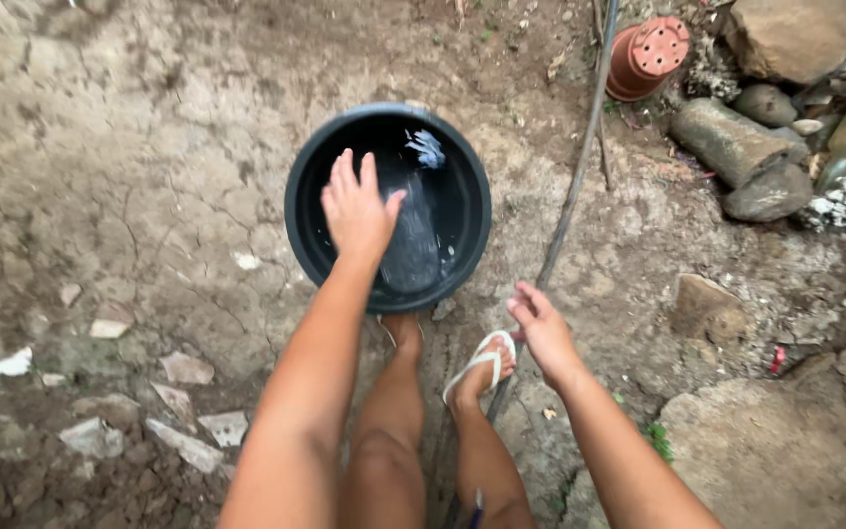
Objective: The person fills a plastic container with water from a bucket and pours it onto plants growing in pots and in the ground.
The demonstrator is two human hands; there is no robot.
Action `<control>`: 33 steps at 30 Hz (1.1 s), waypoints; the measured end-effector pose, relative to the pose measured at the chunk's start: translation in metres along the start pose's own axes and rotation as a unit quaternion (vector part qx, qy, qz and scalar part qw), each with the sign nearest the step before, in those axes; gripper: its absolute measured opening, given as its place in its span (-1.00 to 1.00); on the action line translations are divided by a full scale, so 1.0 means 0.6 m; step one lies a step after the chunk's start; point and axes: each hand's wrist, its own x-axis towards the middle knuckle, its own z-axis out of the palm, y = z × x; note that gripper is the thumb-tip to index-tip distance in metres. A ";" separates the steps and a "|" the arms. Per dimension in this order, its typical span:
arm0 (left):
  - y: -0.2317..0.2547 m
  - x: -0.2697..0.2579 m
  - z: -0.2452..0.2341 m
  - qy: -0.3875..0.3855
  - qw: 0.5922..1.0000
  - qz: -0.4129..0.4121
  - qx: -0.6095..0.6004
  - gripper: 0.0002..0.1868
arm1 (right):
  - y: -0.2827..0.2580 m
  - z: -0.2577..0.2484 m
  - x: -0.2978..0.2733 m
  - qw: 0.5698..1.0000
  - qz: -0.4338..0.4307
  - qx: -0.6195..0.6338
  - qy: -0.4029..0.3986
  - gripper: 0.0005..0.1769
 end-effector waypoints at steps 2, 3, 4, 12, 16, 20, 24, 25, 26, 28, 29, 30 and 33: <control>-0.027 0.013 -0.015 0.044 0.997 0.044 0.051 -0.06 | 0.005 0.013 0.022 1.000 0.023 0.011 -0.008 -0.40; -0.045 0.021 -0.023 0.042 0.996 0.039 0.065 -0.05 | 0.013 0.020 0.028 0.999 0.037 0.017 -0.013 -0.40; -0.058 0.037 -0.028 0.042 0.996 0.035 0.076 -0.05 | 0.019 0.028 0.038 0.998 0.054 0.038 -0.013 -0.39; -0.136 0.094 0.000 -0.003 0.973 -0.194 -0.123 -0.48 | 0.059 0.110 0.133 0.992 0.089 0.091 0.026 -0.23; -0.167 0.115 0.038 0.044 0.939 -0.278 -0.196 -0.53 | 0.061 0.133 0.152 0.985 0.123 0.112 0.056 -0.15; -0.163 0.098 0.065 0.151 0.838 -0.343 -0.396 -0.64 | 0.065 0.138 0.182 0.979 0.115 0.156 0.067 -0.19; -0.176 0.093 0.089 0.212 0.771 -0.329 -0.502 -0.78 | 0.088 0.155 0.211 0.969 0.043 0.236 0.063 -0.48; -0.175 0.094 0.099 0.218 0.747 -0.323 -0.538 -0.79 | 0.093 0.154 0.216 0.965 0.050 0.246 0.078 -0.54; -0.174 0.094 0.105 0.208 0.735 -0.339 -0.549 -0.81 | 0.095 0.158 0.222 0.962 0.055 0.254 0.088 -0.60; -0.177 0.083 0.096 0.194 0.711 -0.374 -0.563 -0.84 | 0.092 0.155 0.221 0.966 0.069 0.231 0.096 -0.64; -0.170 0.073 0.082 0.181 0.712 -0.376 -0.565 -0.85 | 0.087 0.145 0.217 0.973 0.077 0.199 0.093 -0.62; -0.160 0.068 0.069 0.170 0.712 -0.375 -0.569 -0.87 | 0.079 0.140 0.220 0.978 0.083 0.167 0.089 -0.60; -0.131 0.050 0.030 0.154 0.671 -0.392 -0.610 -0.91 | 0.065 0.123 0.221 0.983 0.063 0.160 0.071 -0.53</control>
